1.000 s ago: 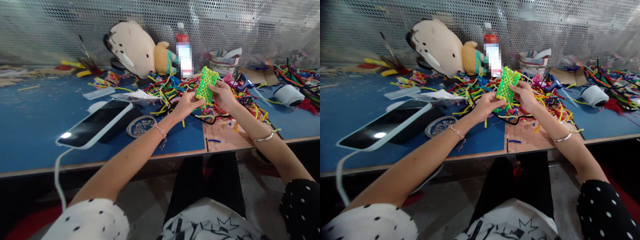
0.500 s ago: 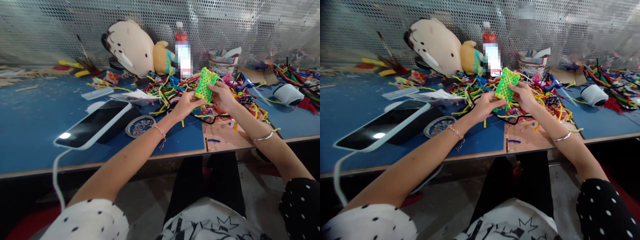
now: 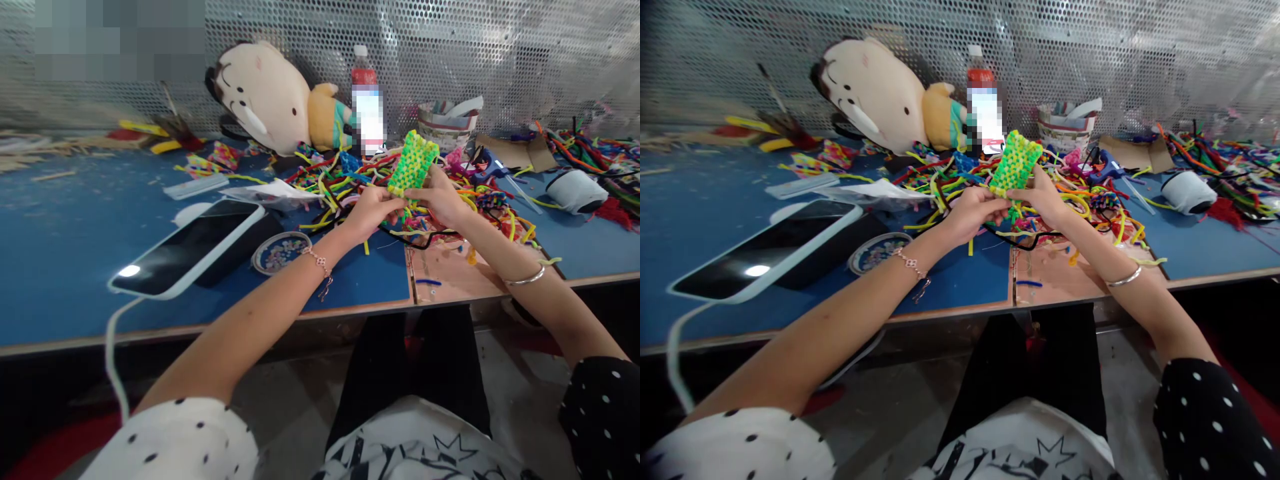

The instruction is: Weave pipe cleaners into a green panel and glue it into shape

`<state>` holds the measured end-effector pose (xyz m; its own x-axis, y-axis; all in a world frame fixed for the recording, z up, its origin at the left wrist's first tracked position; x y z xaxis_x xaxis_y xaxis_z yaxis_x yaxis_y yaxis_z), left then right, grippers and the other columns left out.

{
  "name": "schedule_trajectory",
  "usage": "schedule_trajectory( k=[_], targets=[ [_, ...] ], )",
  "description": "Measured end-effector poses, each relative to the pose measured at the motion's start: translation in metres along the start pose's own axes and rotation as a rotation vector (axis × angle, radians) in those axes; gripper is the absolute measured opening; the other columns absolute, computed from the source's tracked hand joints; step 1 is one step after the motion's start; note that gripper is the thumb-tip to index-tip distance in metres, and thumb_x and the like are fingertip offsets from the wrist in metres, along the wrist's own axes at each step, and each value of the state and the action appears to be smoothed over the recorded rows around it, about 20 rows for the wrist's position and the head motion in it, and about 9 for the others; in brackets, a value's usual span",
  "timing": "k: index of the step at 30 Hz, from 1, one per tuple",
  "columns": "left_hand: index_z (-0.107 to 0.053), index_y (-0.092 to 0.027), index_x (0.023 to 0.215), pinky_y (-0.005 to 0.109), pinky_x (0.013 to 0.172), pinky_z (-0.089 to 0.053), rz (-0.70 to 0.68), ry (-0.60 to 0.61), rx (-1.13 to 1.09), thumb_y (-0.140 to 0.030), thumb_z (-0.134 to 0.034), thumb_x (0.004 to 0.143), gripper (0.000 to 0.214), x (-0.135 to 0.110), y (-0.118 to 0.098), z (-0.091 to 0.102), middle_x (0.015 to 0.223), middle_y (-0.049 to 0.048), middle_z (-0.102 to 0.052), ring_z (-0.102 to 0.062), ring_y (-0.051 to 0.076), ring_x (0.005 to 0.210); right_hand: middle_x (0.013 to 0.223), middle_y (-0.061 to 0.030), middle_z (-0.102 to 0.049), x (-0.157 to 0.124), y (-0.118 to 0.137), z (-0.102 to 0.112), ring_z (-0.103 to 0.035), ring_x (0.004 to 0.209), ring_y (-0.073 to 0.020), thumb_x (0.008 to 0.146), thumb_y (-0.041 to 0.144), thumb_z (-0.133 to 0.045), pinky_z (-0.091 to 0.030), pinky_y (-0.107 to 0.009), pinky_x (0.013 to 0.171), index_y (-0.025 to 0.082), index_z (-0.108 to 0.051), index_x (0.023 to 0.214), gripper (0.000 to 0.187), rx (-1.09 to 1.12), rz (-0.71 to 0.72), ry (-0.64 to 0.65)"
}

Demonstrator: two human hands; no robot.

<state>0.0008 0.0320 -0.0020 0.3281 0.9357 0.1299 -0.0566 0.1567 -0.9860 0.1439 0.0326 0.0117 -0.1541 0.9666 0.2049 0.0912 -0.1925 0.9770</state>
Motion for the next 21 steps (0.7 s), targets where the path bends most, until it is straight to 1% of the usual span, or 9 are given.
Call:
schedule_trajectory(
  k=[2, 5, 9, 11, 13, 15, 17, 19, 21],
  targets=[
    [-0.055, -0.015, 0.055, 0.02, 0.041, -0.037, 0.045, 0.003, -0.007, -0.016, -0.064, 0.074, 0.021, -0.001, 0.0, -0.001, 0.05, -0.0015, -0.054, -0.045, 0.004, 0.038, 0.11, -0.0044, -0.065, 0.0, -0.001, -0.001, -0.059, 0.115, -0.0266, 0.059, 0.018, -0.077, -0.051, -0.045, 0.098, 0.025, -0.05, 0.109, 0.057, -0.019, 0.059, 0.008],
    [-0.053, -0.016, 0.055, 0.019, 0.038, -0.031, 0.076, 0.008, -0.04, -0.017, -0.065, 0.074, 0.022, -0.001, 0.001, -0.001, 0.048, -0.0028, -0.05, -0.042, 0.004, 0.037, 0.114, -0.0044, -0.062, -0.002, -0.002, -0.002, -0.054, 0.122, -0.0271, 0.061, 0.017, -0.076, -0.05, -0.044, 0.101, 0.027, -0.048, 0.113, 0.06, -0.073, 0.119, 0.01],
    [-0.047, -0.018, 0.052, 0.022, 0.039, -0.025, 0.144, 0.051, -0.111, -0.015, -0.06, 0.076, 0.027, 0.002, 0.003, 0.0, 0.047, -0.0042, -0.043, -0.034, 0.003, 0.037, 0.107, -0.0031, -0.064, -0.007, -0.003, -0.005, -0.058, 0.117, -0.0275, 0.067, 0.018, -0.071, -0.047, -0.044, 0.105, 0.028, -0.045, 0.115, 0.055, -0.222, 0.187, 0.006],
    [-0.046, -0.018, 0.052, 0.024, 0.041, -0.024, 0.202, 0.085, -0.151, -0.013, -0.058, 0.075, 0.026, 0.005, 0.005, 0.002, 0.048, -0.0042, -0.041, -0.032, 0.003, 0.038, 0.103, -0.0028, -0.064, -0.009, -0.003, -0.005, -0.058, 0.116, -0.0281, 0.068, 0.018, -0.07, -0.045, -0.044, 0.106, 0.028, -0.047, 0.113, 0.052, -0.281, 0.212, -0.002],
    [-0.047, -0.019, 0.054, 0.025, 0.042, -0.025, 0.225, 0.112, -0.183, -0.013, -0.059, 0.074, 0.024, 0.005, 0.005, 0.003, 0.05, -0.004, -0.041, -0.033, 0.004, 0.039, 0.101, -0.0027, -0.064, -0.011, -0.001, -0.007, -0.059, 0.113, -0.0278, 0.068, 0.018, -0.069, -0.045, -0.043, 0.106, 0.027, -0.048, 0.109, 0.047, -0.312, 0.234, -0.009],
    [-0.05, -0.018, 0.056, 0.024, 0.043, -0.028, 0.199, 0.114, -0.212, -0.014, -0.061, 0.073, 0.02, 0.004, 0.002, 0.004, 0.052, -0.0036, -0.042, -0.036, 0.005, 0.042, 0.102, -0.0023, -0.065, -0.011, 0.002, -0.007, -0.06, 0.11, -0.0263, 0.068, 0.019, -0.069, -0.047, -0.043, 0.102, 0.028, -0.048, 0.107, 0.045, -0.289, 0.249, -0.017],
    [-0.054, -0.018, 0.059, 0.023, 0.043, -0.03, 0.149, 0.099, -0.236, -0.016, -0.063, 0.072, 0.016, 0.001, -0.001, 0.003, 0.054, -0.0035, -0.045, -0.039, 0.005, 0.044, 0.107, -0.0012, -0.064, -0.008, 0.004, -0.006, -0.06, 0.111, -0.0243, 0.067, 0.02, -0.069, -0.05, -0.041, 0.099, 0.03, -0.048, 0.106, 0.045, -0.195, 0.235, -0.036],
    [-0.057, -0.018, 0.064, 0.023, 0.045, -0.033, 0.071, 0.103, -0.199, -0.015, -0.066, 0.07, 0.011, -0.003, -0.004, 0.001, 0.055, -0.0039, -0.05, -0.042, 0.006, 0.045, 0.109, -0.0011, -0.064, -0.005, 0.004, -0.003, -0.06, 0.111, -0.0231, 0.065, 0.019, -0.069, -0.051, -0.04, 0.096, 0.029, -0.049, 0.101, 0.043, -0.08, 0.186, -0.063],
    [-0.06, -0.018, 0.068, 0.023, 0.046, -0.034, -0.029, 0.096, -0.118, -0.015, -0.068, 0.07, 0.009, -0.005, -0.005, -0.001, 0.056, -0.0042, -0.052, -0.043, 0.006, 0.045, 0.103, -0.0019, -0.066, -0.001, 0.003, 0.001, -0.062, 0.108, -0.0233, 0.064, 0.02, -0.07, -0.053, -0.041, 0.092, 0.026, -0.05, 0.094, 0.036, 0.008, 0.081, -0.047]
  ],
)
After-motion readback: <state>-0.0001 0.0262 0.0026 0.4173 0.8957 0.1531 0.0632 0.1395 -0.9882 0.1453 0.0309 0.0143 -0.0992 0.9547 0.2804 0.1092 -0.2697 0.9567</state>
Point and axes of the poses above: each hand's wrist, its own x-axis towards the middle knuckle, its own z-axis out of the back of the hand, y = z × x, the point moved 1 cm from there along x, towards the middle knuckle
